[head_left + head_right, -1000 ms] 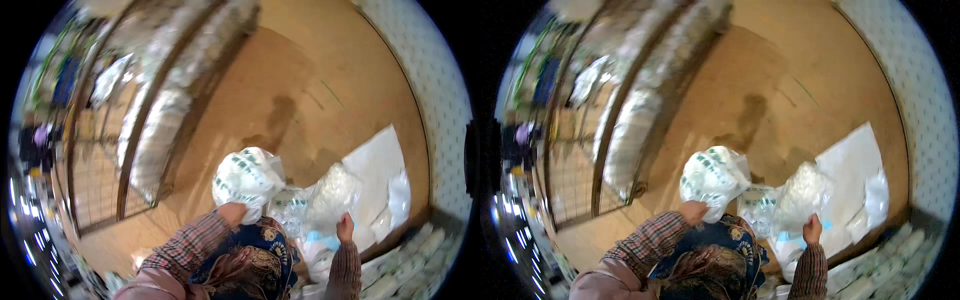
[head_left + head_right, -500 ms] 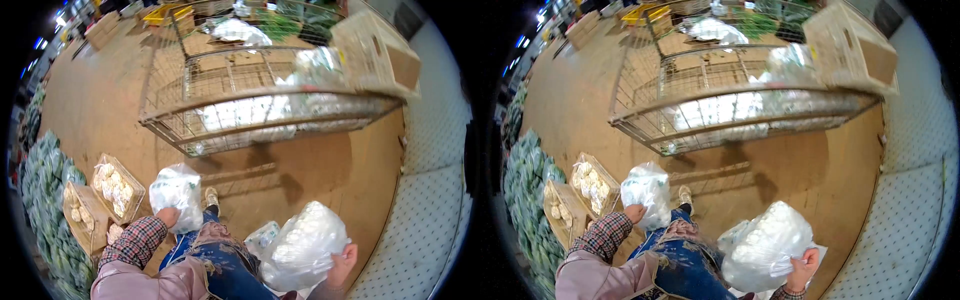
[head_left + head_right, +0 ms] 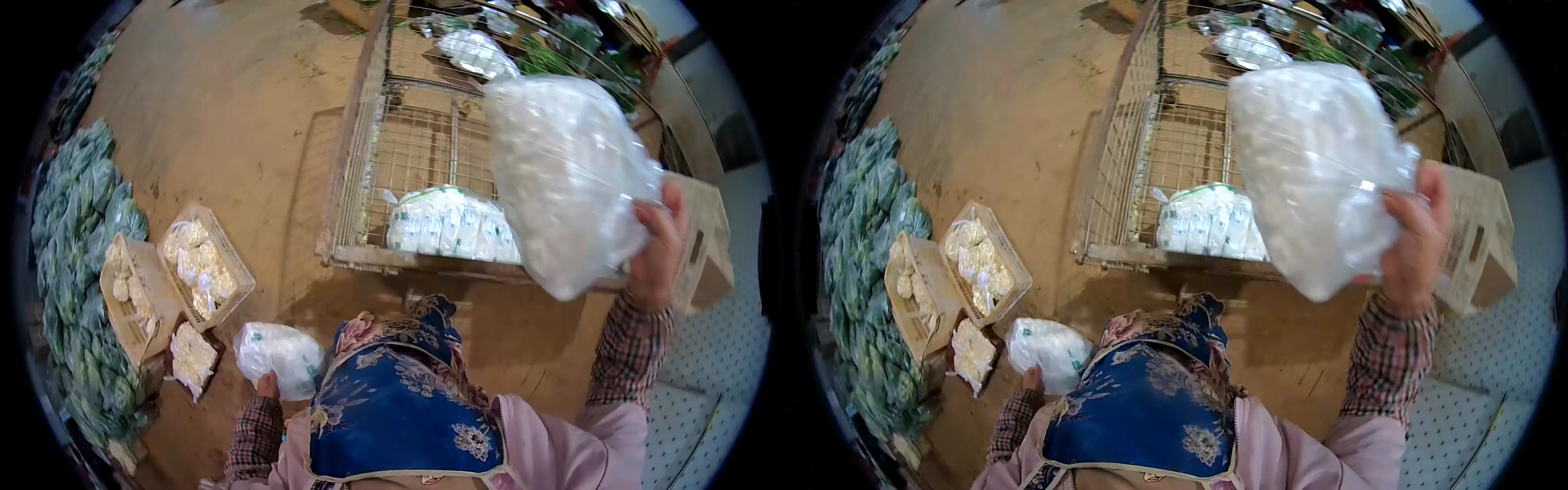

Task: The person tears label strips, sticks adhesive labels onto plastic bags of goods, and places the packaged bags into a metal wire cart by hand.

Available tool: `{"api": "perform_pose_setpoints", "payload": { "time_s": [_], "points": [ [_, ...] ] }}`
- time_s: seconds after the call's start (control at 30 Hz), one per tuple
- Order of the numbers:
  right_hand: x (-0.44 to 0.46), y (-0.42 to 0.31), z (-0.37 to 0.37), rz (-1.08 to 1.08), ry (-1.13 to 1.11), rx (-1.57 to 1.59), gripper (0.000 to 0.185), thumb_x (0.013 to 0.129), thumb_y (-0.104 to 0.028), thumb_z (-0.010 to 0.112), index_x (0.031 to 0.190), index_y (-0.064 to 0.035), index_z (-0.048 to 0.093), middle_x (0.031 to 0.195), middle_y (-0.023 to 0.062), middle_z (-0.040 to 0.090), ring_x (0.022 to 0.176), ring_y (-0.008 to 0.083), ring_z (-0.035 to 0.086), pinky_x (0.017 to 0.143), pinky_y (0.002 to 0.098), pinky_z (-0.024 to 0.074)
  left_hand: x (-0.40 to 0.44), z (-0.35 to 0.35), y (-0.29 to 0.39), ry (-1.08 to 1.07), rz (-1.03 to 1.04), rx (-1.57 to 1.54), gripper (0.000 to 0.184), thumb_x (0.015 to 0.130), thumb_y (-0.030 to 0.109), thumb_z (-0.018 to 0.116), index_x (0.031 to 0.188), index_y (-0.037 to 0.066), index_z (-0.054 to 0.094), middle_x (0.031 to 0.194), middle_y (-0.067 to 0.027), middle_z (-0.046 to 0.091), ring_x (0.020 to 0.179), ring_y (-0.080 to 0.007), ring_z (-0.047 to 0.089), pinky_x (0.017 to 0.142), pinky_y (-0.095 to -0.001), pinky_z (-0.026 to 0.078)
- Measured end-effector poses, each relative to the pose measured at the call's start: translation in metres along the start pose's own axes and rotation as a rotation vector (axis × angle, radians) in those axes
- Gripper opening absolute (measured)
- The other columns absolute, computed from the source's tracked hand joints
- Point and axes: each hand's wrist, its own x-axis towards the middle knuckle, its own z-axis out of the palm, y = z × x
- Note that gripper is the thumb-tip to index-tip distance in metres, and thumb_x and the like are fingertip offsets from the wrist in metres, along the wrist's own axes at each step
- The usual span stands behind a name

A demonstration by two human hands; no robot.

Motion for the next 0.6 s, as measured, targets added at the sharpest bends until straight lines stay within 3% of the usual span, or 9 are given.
{"api": "perform_pose_setpoints", "payload": {
  "time_s": [0.1,0.17,0.23,0.27,0.3,0.4,0.5,0.57,0.6],
  "points": [
    [0.049,0.091,0.041,0.08,-0.277,-0.057,0.026,0.059,0.009,0.049,0.067,-0.012,0.035,0.069,-0.0051,0.034,0.064,0.0054,0.034,0.059,0.0176,0.0306,-0.054,0.027,0.028,0.016,-0.333,-0.23,0.042,0.082,0.034,0.044,0.064,-0.004,0.047,0.053,-0.01,0.046,0.054,-0.0181,0.046,0.052,-0.0358,0.037],
    [0.071,0.165,0.059,0.125,-0.332,-0.136,0.026,0.059,0.009,0.049,0.065,-0.0122,0.036,0.066,-0.0055,0.034,0.062,0.0052,0.034,0.056,0.0174,0.0298,-0.083,0.061,0.011,0.276,0.267,0.086,0.041,0.082,0.034,0.044,0.063,-0.002,0.046,0.052,-0.0049,0.042,0.054,-0.0153,0.044,0.049,-0.0335,0.035],
    [0.094,0.243,0.088,0.188,-0.39,-0.109,0.027,0.056,0.01,0.049,0.065,-0.0121,0.037,0.066,-0.0059,0.034,0.06,0.0054,0.034,0.053,0.0181,0.0303,-0.108,0.087,0.039,0.216,-0.254,-0.241,0.04,0.083,0.033,0.043,0.064,-0.002,0.046,0.052,-0.0037,0.04,0.053,-0.0136,0.041,0.048,-0.0317,0.033],
    [0.095,0.267,0.111,0.302,-0.409,-0.148,0.026,0.056,0.01,0.049,0.065,-0.012,0.038,0.066,-0.0058,0.034,0.061,0.0056,0.035,0.053,0.0188,0.0304,-0.121,0.1,0.05,0.275,-0.35,-0.502,0.039,0.083,0.033,0.042,0.065,-0.002,0.047,0.055,-0.0033,0.042,0.054,-0.013,0.04,0.047,-0.0318,0.033],
    [0.094,0.305,0.133,0.346,-0.459,-0.02,0.025,0.056,0.009,0.049,0.066,-0.0118,0.039,0.064,-0.0051,0.035,0.059,0.006,0.035,0.051,0.0194,0.0307,-0.133,0.116,0.018,0.281,-0.304,-0.448,0.037,0.084,0.031,0.043,0.064,0.0,0.047,0.056,-0.0028,0.044,0.054,-0.0123,0.041,0.048,-0.0311,0.033],
    [0.059,0.389,0.195,0.585,-0.323,-0.016,0.023,0.057,0.009,0.047,0.068,-0.0108,0.043,0.063,-0.0026,0.039,0.055,0.008,0.038,0.049,0.0209,0.0333,-0.179,0.135,0.077,0.362,-0.481,-0.542,0.035,0.084,0.029,0.044,0.063,0.001,0.046,0.056,-0.0024,0.044,0.054,-0.0115,0.041,0.047,-0.0292,0.033],
    [-0.015,0.453,0.236,0.827,-0.362,-0.16,0.009,0.07,-0.003,0.054,0.074,-0.0075,0.047,0.066,0.0009,0.045,0.057,0.0103,0.043,0.047,0.0244,0.0367,-0.211,0.135,0.116,0.329,-0.533,-0.501,0.032,0.085,0.029,0.044,0.066,0.003,0.048,0.056,-0.0008,0.045,0.049,-0.0099,0.039,0.044,-0.027,0.032],
    [-0.042,0.441,0.249,1.14,-0.683,0.015,0.009,0.075,-0.011,0.058,0.081,-0.0081,0.052,0.069,0.0005,0.049,0.063,0.0124,0.049,0.056,0.0256,0.0448,-0.207,0.111,0.173,0.257,-0.715,-0.501,0.03,0.085,0.028,0.044,0.068,0.004,0.048,0.056,0.0012,0.044,0.047,-0.0084,0.037,0.042,-0.0259,0.03],
    [-0.047,0.452,0.24,1.152,-0.681,0.018,0.009,0.075,-0.011,0.058,0.081,-0.0081,0.052,0.069,0.0005,0.049,0.063,0.0124,0.049,0.056,0.0256,0.0448,-0.212,0.107,0.173,0.238,-0.746,-0.55,0.028,0.085,0.026,0.043,0.069,0.004,0.048,0.056,0.0023,0.043,0.048,-0.008,0.037,0.042,-0.0252,0.03]
  ]
}}
